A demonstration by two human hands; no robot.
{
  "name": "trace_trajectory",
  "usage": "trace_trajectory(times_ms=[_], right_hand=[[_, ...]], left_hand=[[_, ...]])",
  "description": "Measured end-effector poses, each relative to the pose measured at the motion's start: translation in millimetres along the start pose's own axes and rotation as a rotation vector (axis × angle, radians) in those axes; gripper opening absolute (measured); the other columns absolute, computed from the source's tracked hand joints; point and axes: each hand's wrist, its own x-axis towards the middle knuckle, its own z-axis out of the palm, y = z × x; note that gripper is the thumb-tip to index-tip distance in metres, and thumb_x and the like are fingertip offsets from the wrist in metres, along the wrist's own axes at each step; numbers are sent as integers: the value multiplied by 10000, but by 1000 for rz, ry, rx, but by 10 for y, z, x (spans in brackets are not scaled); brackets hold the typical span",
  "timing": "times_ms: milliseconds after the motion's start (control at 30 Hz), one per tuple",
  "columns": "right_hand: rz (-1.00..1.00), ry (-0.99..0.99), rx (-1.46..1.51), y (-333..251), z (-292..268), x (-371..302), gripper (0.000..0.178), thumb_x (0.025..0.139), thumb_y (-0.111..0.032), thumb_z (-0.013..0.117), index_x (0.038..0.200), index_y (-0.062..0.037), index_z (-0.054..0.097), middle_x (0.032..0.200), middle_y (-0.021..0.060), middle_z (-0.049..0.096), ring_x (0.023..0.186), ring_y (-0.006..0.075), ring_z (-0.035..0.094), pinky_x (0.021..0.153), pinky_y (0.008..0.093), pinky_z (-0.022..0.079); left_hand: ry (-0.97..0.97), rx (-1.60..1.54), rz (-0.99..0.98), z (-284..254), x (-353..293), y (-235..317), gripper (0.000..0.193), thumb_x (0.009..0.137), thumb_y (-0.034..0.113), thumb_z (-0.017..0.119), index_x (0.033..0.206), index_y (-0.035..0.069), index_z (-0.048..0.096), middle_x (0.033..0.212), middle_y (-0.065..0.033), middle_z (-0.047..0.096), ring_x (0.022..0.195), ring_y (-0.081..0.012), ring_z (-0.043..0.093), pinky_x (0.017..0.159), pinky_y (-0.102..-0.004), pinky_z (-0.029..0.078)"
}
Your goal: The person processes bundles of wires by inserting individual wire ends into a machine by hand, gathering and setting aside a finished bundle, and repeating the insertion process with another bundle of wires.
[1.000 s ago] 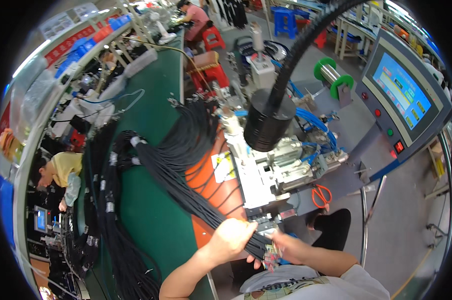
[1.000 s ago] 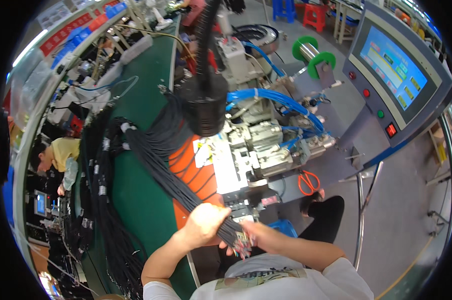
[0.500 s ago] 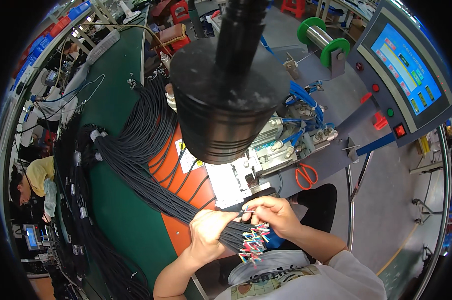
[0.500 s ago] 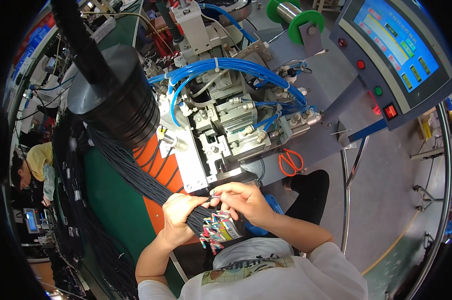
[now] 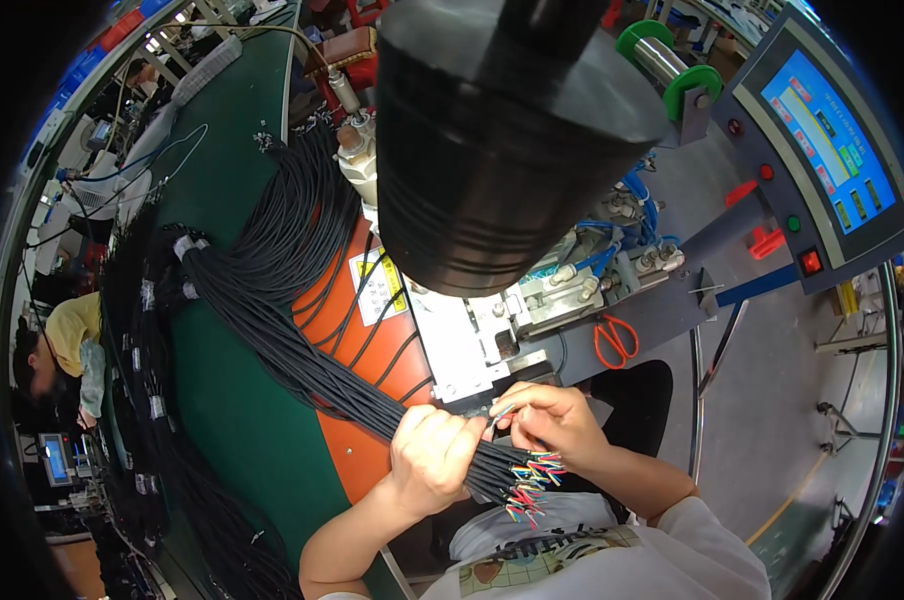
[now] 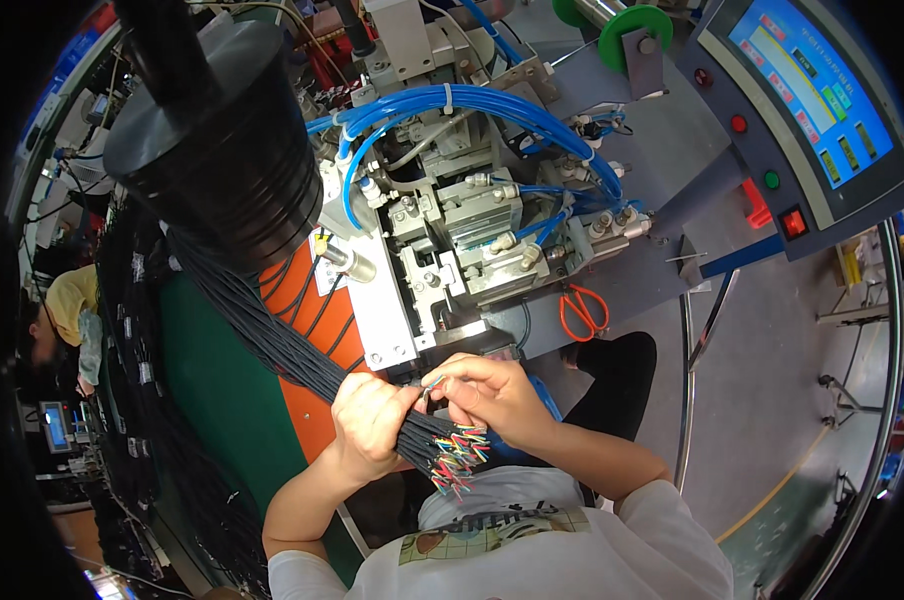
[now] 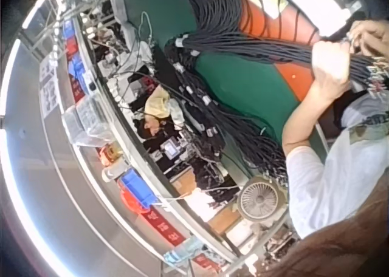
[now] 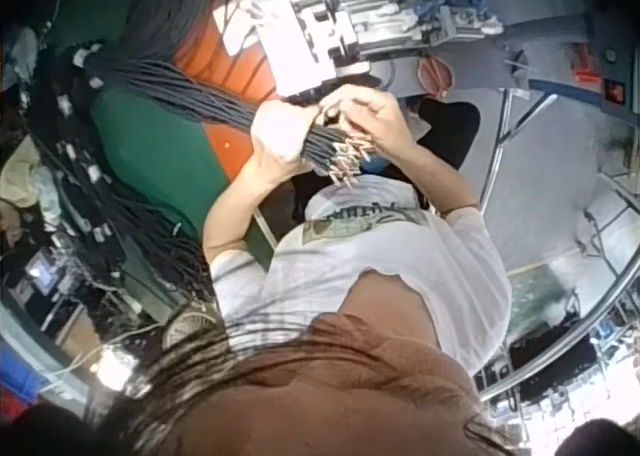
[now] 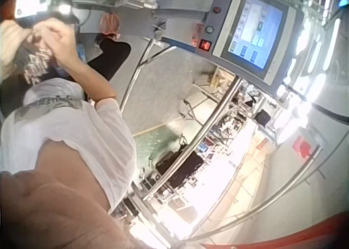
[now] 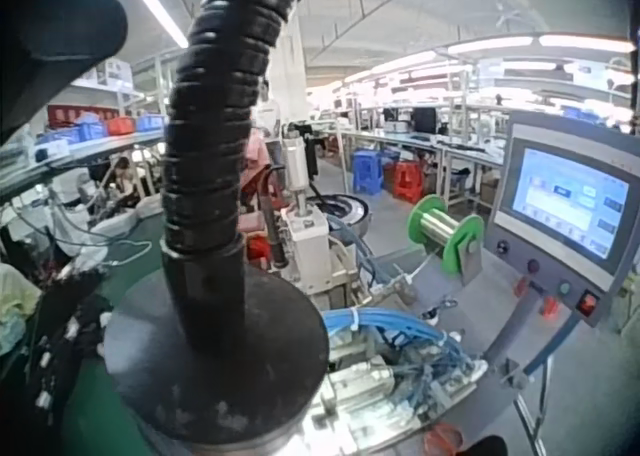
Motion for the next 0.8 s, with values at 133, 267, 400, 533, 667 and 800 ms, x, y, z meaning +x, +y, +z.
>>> trace_trajectory(times_ms=[133,267,400,533,667,800], right_hand=[[237,-79,191,-19,-162,24,193,913,4,588,1087,76,628,935,137,634,636,137,623,487,196,453],[171,-108,72,-86,-120,44,172,910,1,592,1057,76,640,924,133,658,598,115,621,452,182,426],[118,-82,-171,-153,-92,47,160,891,46,592,1040,80,641,943,145,643,617,127,634,499,194,478],[-110,-55,-377,-82,-94,23,147,892,57,589,1028,74,643,956,130,636,665,104,632,547,193,486],[-17,-9,-274,-49,-97,37,100,893,46,598,977,70,646,929,119,636,655,100,624,549,193,486],[-7,22,-489,-43,-103,63,81,856,47,635,937,42,644,893,88,643,592,38,546,495,174,406]], left_hand=[[35,-75,7,52,12,-39,260,684,135,686,886,-12,611,664,-55,562,565,-207,545,582,-339,393],[31,-131,8,35,48,-63,257,679,141,689,877,-6,612,662,-53,563,565,-209,547,581,-338,391],[1,-151,-17,1,62,-33,252,675,139,691,869,-2,611,664,-54,567,571,-210,551,581,-335,387],[15,-53,-24,82,29,-20,247,667,126,683,867,0,612,659,-55,557,567,-207,544,584,-333,386],[3,-19,-16,70,45,3,220,680,115,670,858,-1,612,654,-54,541,562,-203,530,582,-335,385],[-31,35,11,54,32,-1,179,708,111,653,841,0,609,651,-50,527,562,-199,519,581,-336,382]])
